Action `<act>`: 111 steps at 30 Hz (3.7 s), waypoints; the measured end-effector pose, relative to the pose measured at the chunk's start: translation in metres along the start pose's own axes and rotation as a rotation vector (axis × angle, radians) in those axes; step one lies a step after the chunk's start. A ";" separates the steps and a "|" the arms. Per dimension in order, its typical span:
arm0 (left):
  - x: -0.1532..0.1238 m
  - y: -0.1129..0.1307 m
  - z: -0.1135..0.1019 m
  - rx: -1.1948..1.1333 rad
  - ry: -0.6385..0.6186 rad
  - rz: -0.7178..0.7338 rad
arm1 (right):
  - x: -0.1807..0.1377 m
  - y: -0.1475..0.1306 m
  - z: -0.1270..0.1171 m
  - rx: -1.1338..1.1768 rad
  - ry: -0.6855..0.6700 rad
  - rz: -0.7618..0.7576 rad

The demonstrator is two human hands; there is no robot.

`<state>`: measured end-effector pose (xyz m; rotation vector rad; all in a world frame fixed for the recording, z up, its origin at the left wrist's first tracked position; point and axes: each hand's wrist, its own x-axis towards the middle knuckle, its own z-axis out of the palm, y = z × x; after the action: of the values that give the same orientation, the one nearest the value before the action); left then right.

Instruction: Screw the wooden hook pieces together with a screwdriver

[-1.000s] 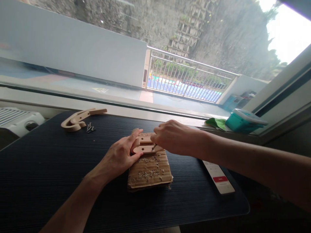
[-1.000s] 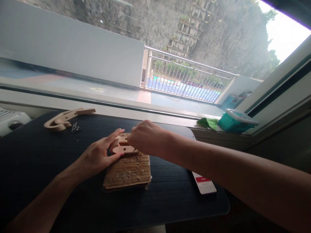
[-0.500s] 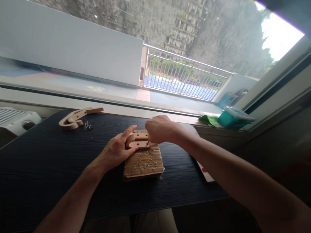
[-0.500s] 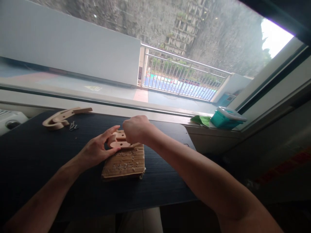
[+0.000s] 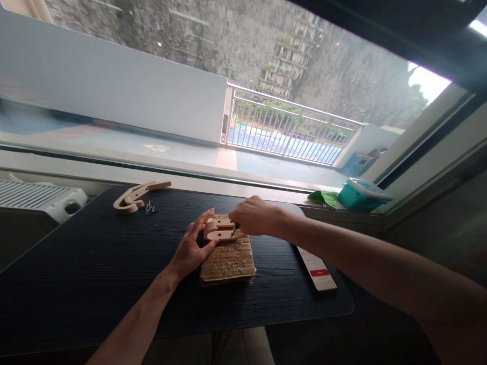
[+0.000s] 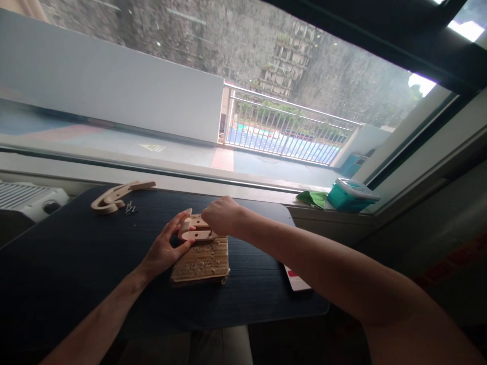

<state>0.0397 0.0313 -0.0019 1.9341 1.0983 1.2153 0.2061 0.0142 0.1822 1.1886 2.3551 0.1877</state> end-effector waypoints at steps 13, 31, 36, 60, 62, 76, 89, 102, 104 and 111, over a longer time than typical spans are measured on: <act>-0.002 0.004 0.002 0.046 0.015 -0.061 | 0.010 0.008 0.010 -0.130 0.034 -0.309; 0.000 0.007 0.000 0.080 0.018 -0.040 | 0.022 0.011 -0.010 0.041 -0.143 -0.038; 0.000 0.007 0.000 0.068 0.024 -0.025 | 0.013 0.007 -0.008 -0.139 -0.019 -0.194; 0.000 0.003 0.001 0.115 0.015 -0.018 | 0.028 0.008 -0.011 0.122 -0.164 0.007; 0.000 0.003 0.001 0.106 0.013 -0.018 | 0.022 0.006 -0.014 0.054 -0.107 -0.021; 0.000 -0.001 0.004 0.102 0.031 0.007 | 0.016 0.009 -0.001 -0.050 -0.049 -0.185; -0.001 -0.002 0.003 0.104 0.022 0.012 | 0.031 0.012 -0.011 0.114 -0.166 0.005; -0.001 -0.004 0.004 0.084 0.016 -0.005 | 0.009 0.019 -0.002 0.095 0.024 -0.237; -0.001 -0.004 0.004 0.090 0.013 -0.002 | 0.011 0.018 0.003 0.119 0.015 -0.180; 0.001 -0.001 0.003 0.115 0.026 0.007 | 0.019 0.027 -0.001 0.245 -0.138 0.042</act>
<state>0.0426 0.0323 -0.0041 2.0140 1.2003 1.2077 0.2155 0.0454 0.1848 1.3191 2.2809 -0.1697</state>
